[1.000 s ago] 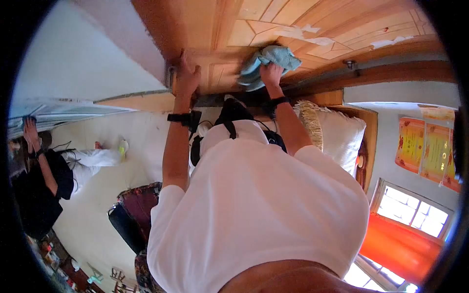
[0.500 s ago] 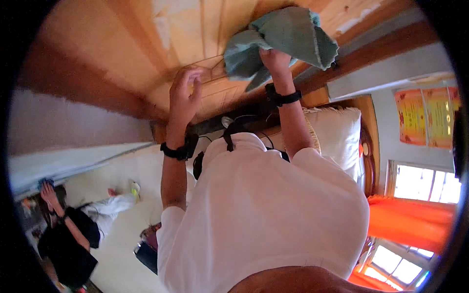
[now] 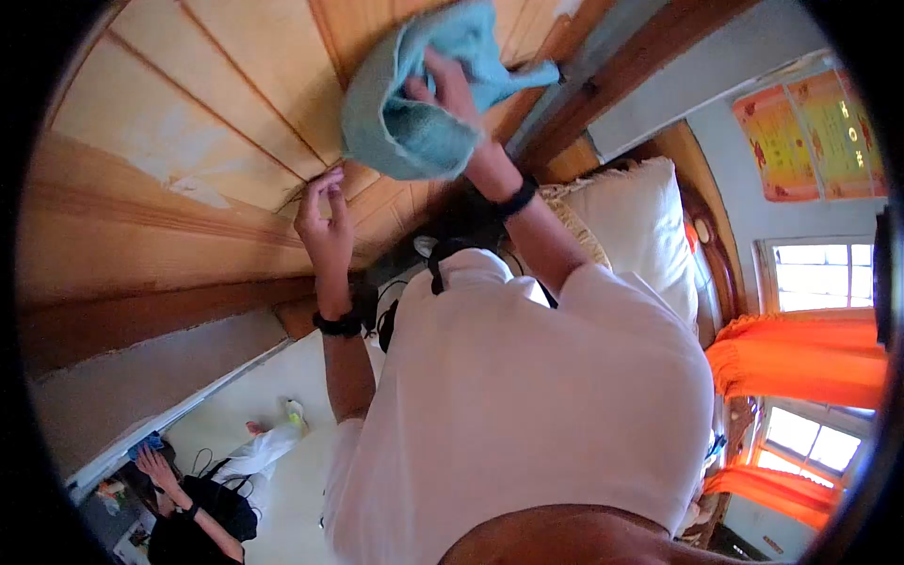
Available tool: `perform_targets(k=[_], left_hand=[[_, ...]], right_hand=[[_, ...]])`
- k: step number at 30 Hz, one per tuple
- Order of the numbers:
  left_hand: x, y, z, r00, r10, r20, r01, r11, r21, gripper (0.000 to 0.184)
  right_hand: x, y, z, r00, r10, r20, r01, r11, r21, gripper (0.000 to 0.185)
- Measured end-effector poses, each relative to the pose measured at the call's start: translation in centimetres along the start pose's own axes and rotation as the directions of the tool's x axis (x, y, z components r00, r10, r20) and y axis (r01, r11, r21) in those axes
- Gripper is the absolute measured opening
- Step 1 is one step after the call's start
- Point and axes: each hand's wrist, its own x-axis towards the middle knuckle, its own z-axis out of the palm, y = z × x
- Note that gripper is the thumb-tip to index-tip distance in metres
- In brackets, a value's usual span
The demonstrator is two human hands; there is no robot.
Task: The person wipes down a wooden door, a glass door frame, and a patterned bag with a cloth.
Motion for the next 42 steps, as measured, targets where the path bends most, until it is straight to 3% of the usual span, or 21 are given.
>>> perform_targets(k=[1, 2, 3, 4, 6, 7, 10, 14, 17, 18, 19, 22, 24, 25, 26, 27, 29, 31, 35, 38, 42], left_hand=[[0.0, 0.3, 0.4, 1.0, -0.001, 0.013, 0.001, 1.0, -0.001, 0.011], [0.1, 0.6, 0.8, 1.0, -0.005, -0.029, 0.004, 1.0, -0.022, 0.012], [0.3, 0.8, 1.2, 0.997, -0.011, -0.071, 0.008, 0.999, -0.043, 0.012], [0.5, 0.8, 1.5, 0.998, -0.009, -0.069, 0.006, 0.999, -0.042, 0.012], [0.5, 0.6, 2.1, 0.995, 0.007, -0.096, -0.013, 0.998, -0.058, 0.013], [0.5, 0.6, 2.3, 0.995, 0.005, -0.099, -0.011, 0.998, -0.058, 0.013], [0.2, 0.4, 2.5, 0.997, -0.071, -0.023, 0.069, 0.994, -0.082, 0.015], [-0.4, -0.8, 3.0, 0.994, -0.108, 0.018, 0.109, 0.986, -0.129, 0.013], [-0.8, -1.2, 2.7, 0.993, -0.119, -0.02, 0.116, 0.984, -0.133, 0.018], [-0.7, -1.3, 2.5, 0.992, -0.116, -0.055, 0.106, 0.983, -0.149, 0.023], [-0.8, -1.5, 2.3, 0.991, -0.115, -0.063, 0.106, 0.984, -0.142, 0.023], [-1.1, -2.0, 2.9, 0.986, -0.086, -0.143, 0.056, 0.978, -0.199, 0.034], [-1.7, -2.1, 2.5, 0.981, -0.08, -0.176, 0.055, 0.988, -0.145, 0.037], [-1.9, -2.2, 1.9, 0.979, -0.085, -0.183, 0.058, 0.988, -0.145, 0.037], [-1.8, -2.0, 1.1, 0.971, 0.014, -0.238, -0.016, 1.0, -0.004, 0.037], [-1.8, -1.6, 0.3, 0.954, 0.118, -0.274, -0.082, 0.987, 0.14, 0.038], [-0.9, 0.2, -1.8, 0.921, 0.205, -0.33, -0.149, 0.971, 0.188, 0.038], [-0.3, 0.9, -4.4, 0.847, 0.422, -0.324, -0.205, 0.821, 0.533, 0.04], [0.8, 1.8, -6.9, 0.783, 0.493, -0.379, -0.104, 0.704, 0.702, 0.045], [1.5, 0.9, -7.0, 0.846, 0.425, -0.322, -0.028, 0.638, 0.77, 0.056], [1.4, -0.5, -7.2, 0.858, 0.438, -0.268, -0.099, 0.654, 0.75, 0.061]], right_hand=[[1.8, 0.9, 0.1, 0.967, 0.225, -0.117, -0.18, 0.933, 0.311, 0.049], [3.0, 1.6, 0.1, 0.878, 0.451, -0.158, -0.275, 0.746, 0.606, 0.05], [2.3, 2.7, -0.5, 0.876, 0.454, -0.162, -0.274, 0.746, 0.607, 0.05], [1.1, 3.8, -1.9, 0.899, 0.433, -0.067, -0.412, 0.886, 0.212, 0.05], [0.1, 6.1, -3.8, 0.88, 0.457, -0.132, -0.471, 0.876, -0.106, 0.041], [0.3, 7.4, -4.3, 0.833, 0.471, -0.291, -0.486, 0.874, 0.023, 0.033], [-6.7, 17.3, -2.5, 0.741, 0.461, -0.488, -0.542, 0.84, -0.029, 0.034], [-11.9, 17.2, -1.8, 0.741, 0.62, -0.256, -0.652, 0.756, -0.055, 0.029], [-19.9, 20.3, 2.9, 0.732, 0.656, -0.185, -0.632, 0.755, 0.176, 0.025], [-23.4, 23.0, 4.6, 0.491, 0.861, 0.131, -0.869, 0.474, 0.142, 0.029], [-24.8, 24.4, 5.5, 0.147, 0.904, 0.401, -0.987, 0.163, -0.004, 0.036], [-26.9, 24.4, 9.6, 0.411, 0.889, 0.201, -0.892, 0.346, 0.291, 0.034], [-20.2, 19.7, 6.7, 0.384, 0.92, -0.083, -0.893, 0.393, 0.221, 0.033], [-15.8, 16.7, 3.1, 0.276, 0.953, -0.124, -0.933, 0.297, 0.204, 0.037], [-16.6, 20.4, 2.0, 0.418, 0.863, -0.285, -0.906, 0.419, -0.059, 0.033], [-14.5, 20.7, -1.0, 0.553, 0.78, -0.292, -0.831, 0.544, -0.121, 0.03], [-10.1, 22.0, -5.5, 0.653, 0.629, -0.423, -0.718, 0.691, -0.082, 0.028], [-8.1, 25.2, -8.2, 0.647, 0.564, -0.513, -0.761, 0.526, -0.381, 0.029], [-8.2, 32.3, -10.0, 0.72, 0.614, -0.324, -0.686, 0.556, -0.469, 0.035], [-10.0, 36.6, -9.3, 0.52, 0.831, -0.196, -0.812, 0.41, -0.416, 0.052], [-11.6, 33.7, -9.3, 0.623, 0.781, -0.049, -0.778, 0.612, -0.14, 0.051]])
